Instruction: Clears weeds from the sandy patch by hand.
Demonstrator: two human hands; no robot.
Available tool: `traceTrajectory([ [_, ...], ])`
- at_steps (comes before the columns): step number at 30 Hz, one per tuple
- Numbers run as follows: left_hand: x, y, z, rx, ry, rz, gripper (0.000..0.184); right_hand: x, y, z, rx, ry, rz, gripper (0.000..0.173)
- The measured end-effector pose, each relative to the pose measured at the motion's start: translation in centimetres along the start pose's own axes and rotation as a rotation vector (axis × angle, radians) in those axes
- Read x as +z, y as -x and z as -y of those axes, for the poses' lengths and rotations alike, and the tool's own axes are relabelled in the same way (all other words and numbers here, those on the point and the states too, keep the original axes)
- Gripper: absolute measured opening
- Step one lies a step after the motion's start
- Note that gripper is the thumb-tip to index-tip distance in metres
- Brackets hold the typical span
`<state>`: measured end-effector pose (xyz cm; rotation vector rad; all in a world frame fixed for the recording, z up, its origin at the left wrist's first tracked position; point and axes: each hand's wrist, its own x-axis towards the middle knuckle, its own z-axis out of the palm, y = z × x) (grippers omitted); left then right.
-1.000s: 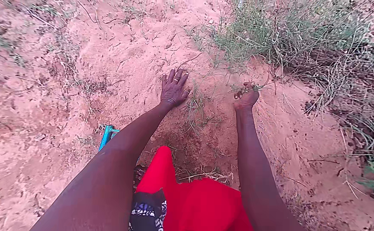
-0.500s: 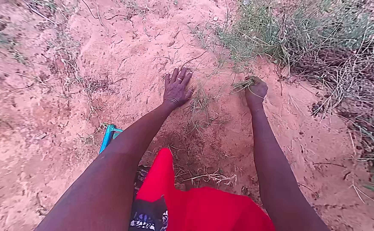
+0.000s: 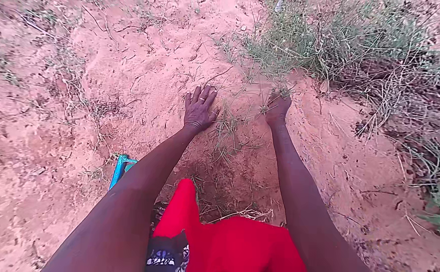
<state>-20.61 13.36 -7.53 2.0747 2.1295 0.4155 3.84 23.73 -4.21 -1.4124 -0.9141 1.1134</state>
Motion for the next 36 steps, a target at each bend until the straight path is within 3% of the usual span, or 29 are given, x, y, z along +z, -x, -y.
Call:
traceTrajectory([
  [4, 0.1, 0.0, 0.1, 0.000, -0.004, -0.008, 0.063, -4.0, 6.5, -0.4, 0.061, -0.024, 0.000, 0.011],
  [9, -0.1, 0.0, 0.1, -0.007, -0.001, 0.016, 0.065, -5.0, 9.0, 0.5, 0.123, -0.136, -0.075, 0.013],
  [12, -0.2, 0.0, -0.1, -0.002, 0.026, 0.006, 0.065, -6.0, 10.8, 1.7, 0.053, -0.097, -0.094, 0.020],
  [15, -0.2, 0.1, 0.0, 0.004, 0.038, -0.018, 0.064, -7.1, 13.3, 4.1, 0.031, 0.000, -0.129, 0.014],
  [20, -0.1, 0.1, 0.0, 0.004, 0.036, -0.011, 0.064, -13.1, 14.3, 7.2, -0.138, 0.146, -0.317, 0.004],
  [22, -0.1, -0.1, 0.0, 0.008, 0.039, -0.018, 0.064, -14.7, 13.1, 5.8, -0.114, 0.208, -0.225, 0.032],
  [23, -0.1, -0.1, 0.0, 0.008, 0.039, -0.014, 0.063, -14.7, 12.7, 4.8, -0.076, 0.234, -0.144, 0.047],
  [25, -0.1, 0.1, 0.0, 0.003, 0.041, -0.005, 0.063, -13.2, 12.3, 2.9, 0.002, 0.306, -0.001, 0.057],
  [29, -0.2, -0.1, -0.1, -0.003, 0.029, 0.002, 0.063, -8.2, 10.8, 2.4, 0.005, 0.834, 0.145, 0.043],
  [32, -0.2, -0.2, -0.2, -0.017, 0.015, 0.033, 0.064, -3.9, 9.3, 1.8, -0.146, 1.120, 0.300, 0.037],
  [34, 0.0, -0.2, -0.1, -0.010, 0.020, 0.020, 0.063, -1.8, 8.7, 0.5, -0.270, 1.160, 0.302, 0.029],
  [36, 0.0, -0.2, -0.1, -0.003, 0.027, 0.016, 0.063, -1.1, 8.7, -1.0, -0.389, 0.958, 0.222, 0.024],
])
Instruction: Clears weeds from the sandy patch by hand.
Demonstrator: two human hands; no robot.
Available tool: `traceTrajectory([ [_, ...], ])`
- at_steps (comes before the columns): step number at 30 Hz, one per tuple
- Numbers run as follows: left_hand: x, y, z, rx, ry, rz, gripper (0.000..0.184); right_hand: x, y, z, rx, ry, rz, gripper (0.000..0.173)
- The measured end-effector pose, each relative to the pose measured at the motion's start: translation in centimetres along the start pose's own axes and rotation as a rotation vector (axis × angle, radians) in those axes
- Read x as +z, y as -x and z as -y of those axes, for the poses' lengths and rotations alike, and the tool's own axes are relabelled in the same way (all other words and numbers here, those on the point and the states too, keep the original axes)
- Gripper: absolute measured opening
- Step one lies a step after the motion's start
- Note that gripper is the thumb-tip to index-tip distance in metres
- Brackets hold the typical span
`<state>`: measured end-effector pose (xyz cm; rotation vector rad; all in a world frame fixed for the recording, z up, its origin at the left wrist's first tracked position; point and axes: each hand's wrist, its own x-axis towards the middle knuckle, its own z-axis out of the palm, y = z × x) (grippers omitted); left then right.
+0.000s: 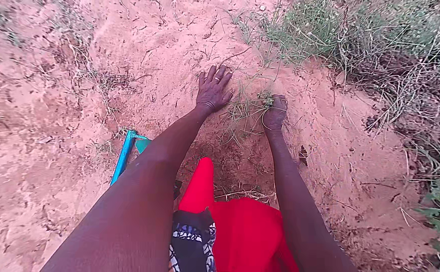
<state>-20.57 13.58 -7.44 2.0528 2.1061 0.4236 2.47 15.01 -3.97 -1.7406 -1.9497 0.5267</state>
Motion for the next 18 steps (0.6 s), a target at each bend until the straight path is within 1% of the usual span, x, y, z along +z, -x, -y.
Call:
traceTrajectory([
  [2, -0.1, 0.1, -0.1, 0.002, 0.007, -0.015, 0.063, 1.0, 0.6, -0.8, 0.004, -0.318, -0.186, 0.022],
  [4, -0.2, 0.1, 0.0, 0.005, 0.006, -0.017, 0.063, 0.0, 0.9, -0.6, 0.164, -0.729, -0.199, 0.018],
  [5, -0.1, 0.2, 0.0, 0.008, 0.002, -0.023, 0.063, -0.6, 1.1, -0.6, 0.274, -0.853, -0.199, 0.011],
  [6, -0.1, 0.2, -0.1, 0.008, 0.002, -0.020, 0.063, -1.1, 1.2, -0.9, 0.361, -0.924, -0.202, 0.008],
  [8, -0.1, 0.0, -0.1, 0.010, 0.002, -0.022, 0.063, -1.6, 1.8, -1.1, 0.490, -0.959, -0.230, 0.015],
  [9, -0.1, 0.0, 0.0, 0.010, 0.002, -0.027, 0.063, -1.8, 2.7, -1.0, 0.552, -0.949, -0.245, 0.014],
  [11, -0.1, 0.0, 0.0, 0.008, 0.006, -0.025, 0.063, -3.1, 6.0, -1.1, 0.654, -0.929, -0.266, 0.010],
  [13, -0.2, 0.1, -0.1, 0.012, 0.007, -0.025, 0.063, -4.5, 9.7, -2.2, 0.753, -0.926, -0.286, 0.018],
  [15, -0.3, 0.0, -0.1, 0.008, -0.001, -0.030, 0.063, -5.8, 11.8, -3.6, 0.757, -0.909, -0.308, 0.022],
  [16, -0.2, 0.0, -0.2, 0.005, -0.006, -0.030, 0.063, -6.1, 11.8, -4.1, 0.719, -0.885, -0.329, 0.019],
  [17, -0.1, 0.1, -0.2, 0.004, -0.005, -0.025, 0.063, -6.1, 11.1, -4.5, 0.658, -0.860, -0.338, 0.013],
  [18, -0.1, 0.1, -0.2, 0.004, -0.003, -0.025, 0.063, -6.0, 9.6, -4.5, 0.582, -0.835, -0.323, 0.018],
])
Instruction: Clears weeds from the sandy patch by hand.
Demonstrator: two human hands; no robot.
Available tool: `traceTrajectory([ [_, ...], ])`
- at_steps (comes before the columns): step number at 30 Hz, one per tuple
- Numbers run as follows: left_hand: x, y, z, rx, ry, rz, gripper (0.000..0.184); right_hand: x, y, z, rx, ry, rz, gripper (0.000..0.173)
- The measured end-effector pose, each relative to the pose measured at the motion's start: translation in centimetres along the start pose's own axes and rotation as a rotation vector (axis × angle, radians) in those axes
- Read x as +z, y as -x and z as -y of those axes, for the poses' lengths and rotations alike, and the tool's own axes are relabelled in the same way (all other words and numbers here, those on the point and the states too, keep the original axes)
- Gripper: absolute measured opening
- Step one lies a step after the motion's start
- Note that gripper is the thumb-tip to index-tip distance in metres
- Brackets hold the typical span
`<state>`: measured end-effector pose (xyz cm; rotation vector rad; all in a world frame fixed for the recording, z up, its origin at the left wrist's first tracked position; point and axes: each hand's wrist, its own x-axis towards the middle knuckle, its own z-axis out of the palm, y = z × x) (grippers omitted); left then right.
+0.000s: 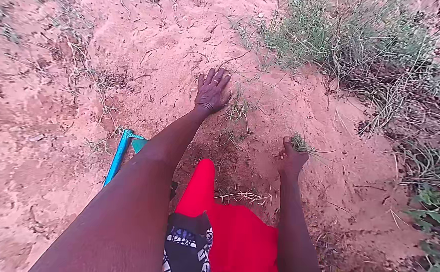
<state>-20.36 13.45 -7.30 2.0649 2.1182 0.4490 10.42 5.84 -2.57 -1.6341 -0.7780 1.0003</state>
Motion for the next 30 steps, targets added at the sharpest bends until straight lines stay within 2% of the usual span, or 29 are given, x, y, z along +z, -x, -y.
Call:
traceTrajectory([
  [2, 0.0, -0.1, 0.1, -0.001, 0.006, 0.001, 0.063, 3.1, -3.1, 1.7, -0.121, 0.107, 0.120, 0.043],
  [3, 0.0, -0.1, 0.1, 0.000, 0.010, 0.000, 0.063, 4.9, -4.9, 2.6, -0.170, 0.175, 0.167, 0.048],
  [5, 0.1, 0.2, 0.3, -0.002, 0.010, 0.002, 0.063, 8.7, -8.1, 3.8, -0.288, 0.381, 0.241, 0.042],
  [7, 0.1, 0.4, 0.3, -0.004, 0.002, -0.001, 0.062, 11.8, -9.9, 5.2, -0.414, 0.615, 0.387, 0.034],
  [9, -0.2, -0.2, 0.0, -0.020, 0.017, 0.034, 0.061, 14.3, -10.8, 6.6, -0.469, 0.796, 0.538, 0.033],
  [10, -0.3, -0.1, -0.1, -0.026, 0.018, 0.047, 0.062, 15.3, -10.7, 6.4, -0.497, 0.797, 0.543, 0.032],
  [12, -0.6, -0.2, -0.1, -0.029, 0.013, 0.054, 0.064, 17.0, -11.1, 4.9, -0.501, 0.555, 0.397, 0.023],
  [13, -0.5, -0.1, -0.1, -0.025, 0.009, 0.043, 0.065, 17.4, -11.1, 4.8, -0.396, 0.415, 0.324, 0.024],
  [15, -0.3, 0.2, -0.1, -0.016, 0.012, 0.016, 0.065, 17.5, -11.2, 5.0, -0.194, 0.249, 0.203, 0.026],
  [16, -0.2, 0.2, -0.1, -0.009, 0.016, -0.001, 0.065, 17.4, -11.3, 5.2, -0.150, 0.258, 0.190, 0.026],
  [19, -0.1, 0.1, 0.0, -0.001, 0.009, -0.013, 0.064, 15.9, -10.6, 5.1, -0.181, 0.429, 0.228, 0.028],
  [22, -0.5, 0.1, 0.0, -0.015, 0.013, 0.018, 0.065, 13.3, -8.8, 4.5, -0.087, 0.297, 0.147, 0.022],
  [25, -0.6, 0.0, -0.3, -0.018, 0.021, 0.040, 0.064, 7.3, -6.5, 2.8, -0.075, 0.156, 0.026, 0.018],
  [28, -0.6, 0.1, -0.2, -0.036, 0.018, 0.071, 0.064, 4.0, -6.8, 1.7, -0.219, 0.226, 0.142, 0.025],
  [30, -0.9, -0.1, -0.5, -0.049, 0.035, 0.098, 0.064, 4.7, -7.8, 2.8, -0.231, 0.495, 0.286, 0.041],
])
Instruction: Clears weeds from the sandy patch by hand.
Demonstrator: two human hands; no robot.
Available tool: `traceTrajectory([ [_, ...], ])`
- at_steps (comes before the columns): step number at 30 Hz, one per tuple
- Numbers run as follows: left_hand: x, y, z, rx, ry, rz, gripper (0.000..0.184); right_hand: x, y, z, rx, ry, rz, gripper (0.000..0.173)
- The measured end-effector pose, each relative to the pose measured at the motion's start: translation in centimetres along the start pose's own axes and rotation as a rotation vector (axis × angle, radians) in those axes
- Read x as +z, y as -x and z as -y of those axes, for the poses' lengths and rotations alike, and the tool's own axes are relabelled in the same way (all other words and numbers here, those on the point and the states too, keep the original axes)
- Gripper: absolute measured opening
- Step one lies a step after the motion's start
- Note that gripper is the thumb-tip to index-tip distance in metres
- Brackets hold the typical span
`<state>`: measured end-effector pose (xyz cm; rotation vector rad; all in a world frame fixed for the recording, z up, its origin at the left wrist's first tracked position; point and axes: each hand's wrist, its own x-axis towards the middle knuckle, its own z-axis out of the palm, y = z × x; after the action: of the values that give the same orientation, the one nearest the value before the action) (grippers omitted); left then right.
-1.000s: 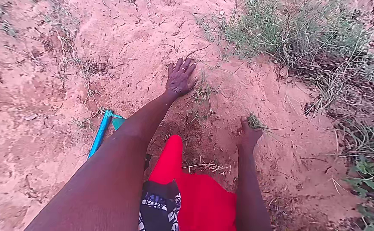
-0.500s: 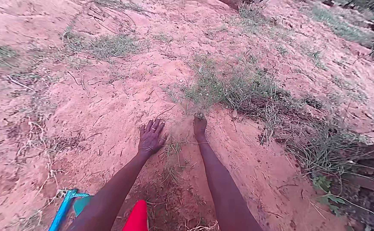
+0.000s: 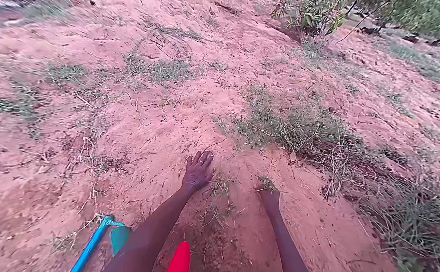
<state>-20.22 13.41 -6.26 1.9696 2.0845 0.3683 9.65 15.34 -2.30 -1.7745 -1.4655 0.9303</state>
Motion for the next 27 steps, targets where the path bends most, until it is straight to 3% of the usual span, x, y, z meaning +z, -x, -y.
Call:
traceTrajectory([
  [2, -0.2, 0.0, -0.1, -0.005, 0.011, 0.014, 0.065, 1.5, -1.6, 2.0, -0.036, 0.249, 0.169, 0.056],
  [5, -0.3, 0.2, -0.1, -0.014, 0.014, 0.037, 0.065, 4.9, -3.0, 4.6, -0.094, 0.445, 0.268, 0.050],
  [8, -0.8, 0.1, -0.2, -0.021, 0.035, 0.064, 0.065, 7.6, -3.6, 6.2, -0.277, 0.444, 0.250, 0.033],
  [11, -1.0, 0.0, -0.2, -0.028, 0.038, 0.114, 0.065, 9.7, -3.3, 5.9, -0.470, 0.306, 0.138, 0.029],
  [13, -0.6, -0.2, 0.1, -0.022, 0.032, 0.095, 0.062, 10.6, -3.1, 5.6, -0.416, 0.094, 0.036, 0.029],
  [15, 0.5, -0.1, 0.4, 0.014, 0.007, -0.016, 0.060, 10.1, -3.0, 5.3, -0.231, -0.147, 0.042, 0.031],
  [18, 0.9, 0.2, 0.6, 0.040, -0.003, -0.055, 0.060, 9.0, -3.8, 3.5, -0.123, -0.363, -0.029, 0.013],
  [22, 0.8, -0.1, 0.5, 0.046, -0.001, -0.068, 0.061, 2.5, -0.2, 0.2, -0.047, -0.113, -0.037, 0.022],
  [25, 0.7, -0.1, 0.5, 0.045, -0.001, -0.074, 0.061, -2.3, 3.6, -1.8, 0.037, -0.033, -0.081, 0.017],
  [27, 0.7, -0.2, 0.5, 0.042, -0.007, -0.080, 0.061, -3.7, 5.6, -2.3, -0.038, -0.055, -0.059, 0.019],
])
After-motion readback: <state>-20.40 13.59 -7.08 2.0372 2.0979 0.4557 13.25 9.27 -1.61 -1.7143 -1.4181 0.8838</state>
